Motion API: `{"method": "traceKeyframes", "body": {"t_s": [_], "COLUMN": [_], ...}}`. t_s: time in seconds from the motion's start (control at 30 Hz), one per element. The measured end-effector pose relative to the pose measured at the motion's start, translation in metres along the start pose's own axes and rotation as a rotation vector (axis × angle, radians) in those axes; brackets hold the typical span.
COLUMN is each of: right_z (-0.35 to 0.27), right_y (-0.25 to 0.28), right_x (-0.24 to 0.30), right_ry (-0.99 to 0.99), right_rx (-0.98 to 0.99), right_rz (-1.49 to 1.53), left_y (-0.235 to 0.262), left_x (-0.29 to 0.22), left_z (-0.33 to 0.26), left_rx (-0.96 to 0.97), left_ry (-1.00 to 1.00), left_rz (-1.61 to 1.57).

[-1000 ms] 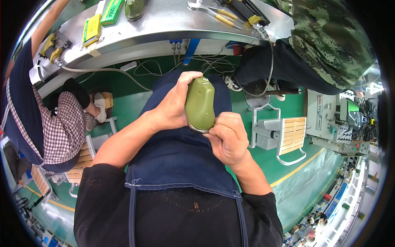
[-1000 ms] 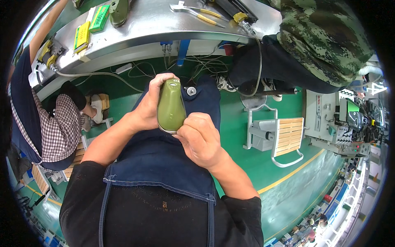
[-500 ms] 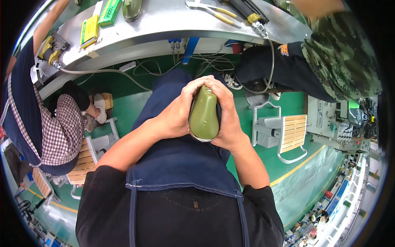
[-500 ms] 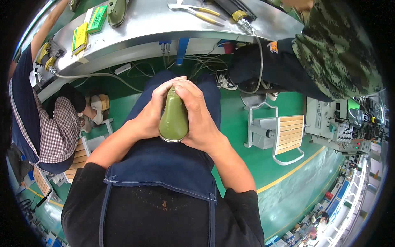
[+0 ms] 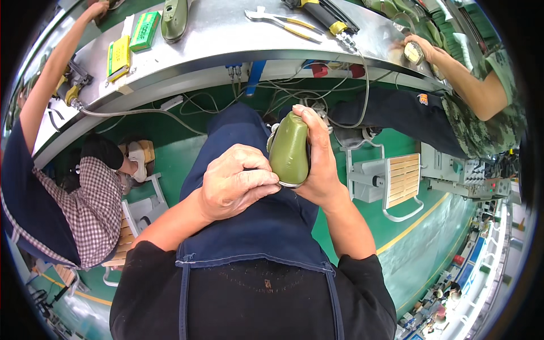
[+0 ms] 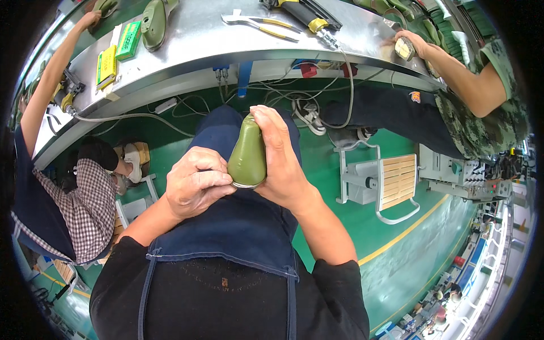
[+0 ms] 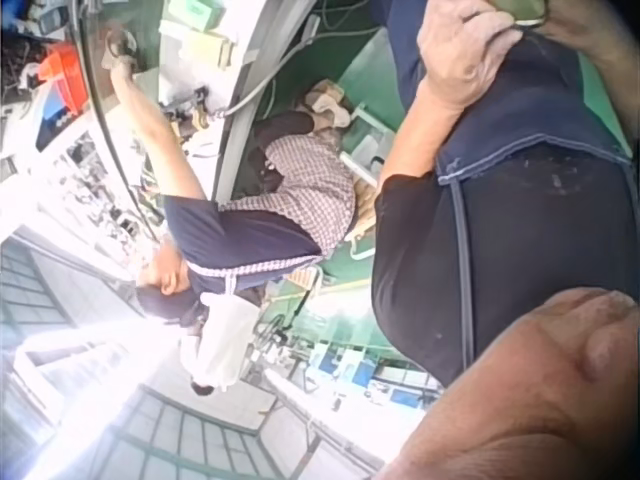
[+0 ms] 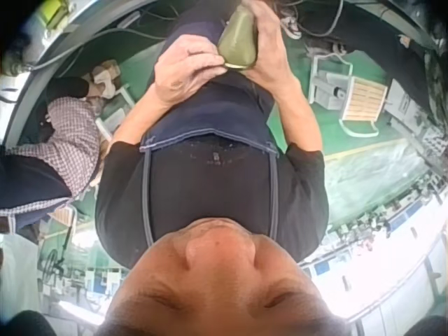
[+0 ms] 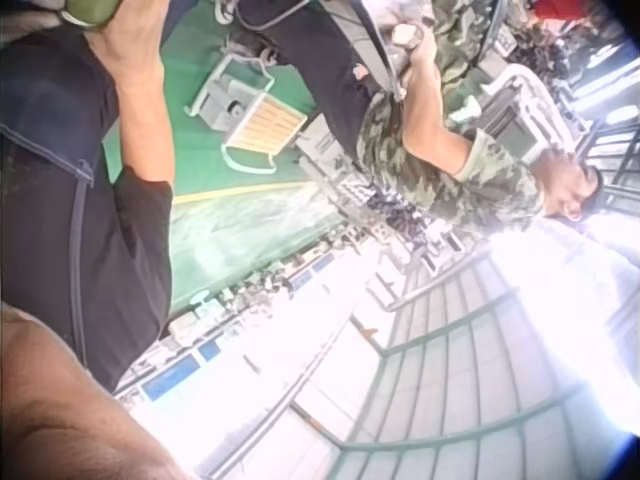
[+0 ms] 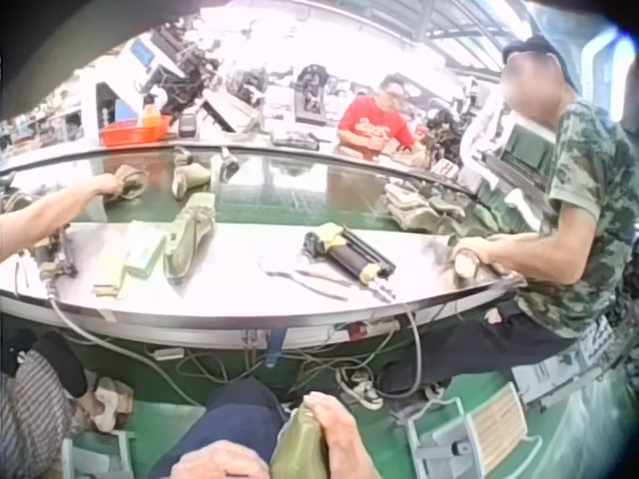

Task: The person assembles green slipper sandals on a factory assembly line. They pick up a slipper sole and a strap, align them, and use a pneumatic nail gun to fasten the strap to the sole. The person repeats this process for multiple units, placing the finished slippers onto the moving conveyor belt.

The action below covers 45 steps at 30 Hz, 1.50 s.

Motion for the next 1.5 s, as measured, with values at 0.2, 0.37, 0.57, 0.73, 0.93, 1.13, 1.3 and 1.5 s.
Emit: {"method": "traceKeyframes", "body": {"t_s": [0.2,0.37,0.57,0.73,0.93,1.13,1.3,1.5], "right_z": [0.000,0.001,-0.013,-0.031,-0.083,-0.101,-0.108,-0.099], "right_y": [-0.016,-0.029,-0.060,-0.085,-0.147,-0.152,-0.146,-0.143], "right_x": [-0.008,-0.010,-0.020,-0.037,-0.078,-0.084,-0.093,-0.080], "right_ry": [-0.060,-0.073,-0.279,-0.468,-1.018,-0.931,-0.751,-0.671], "right_rx": [0.018,0.053,0.052,0.128,0.068,0.063,0.119,0.147], "right_rz": [0.091,0.096,0.280,0.341,0.914,1.352,1.058,0.749], "left_y": [0.007,0.008,0.016,0.015,0.006,0.003,-0.004,-0.011], "left_x": [0.008,0.015,0.026,0.046,0.127,0.143,0.140,0.141], "left_z": [0.011,0.006,-0.005,-0.016,-0.046,-0.057,-0.058,-0.074], "left_rx": [0.111,0.143,0.115,0.095,0.167,0.237,0.231,0.147], "left_ry": [-0.060,-0.068,-0.022,0.090,0.626,0.711,0.681,0.551], "left_rz": [-0.017,-0.005,0.045,0.085,-0.059,-0.170,-0.156,-0.012]}}
Point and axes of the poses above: each hand's wrist, its own z-axis towards the middle knuckle, its own y-axis out of the back of the hand, x = y × z, the point moved 8 cm from there along z, towards the middle knuckle, and after that the axes turned 7 degrees about y, right-handed, at the moved point
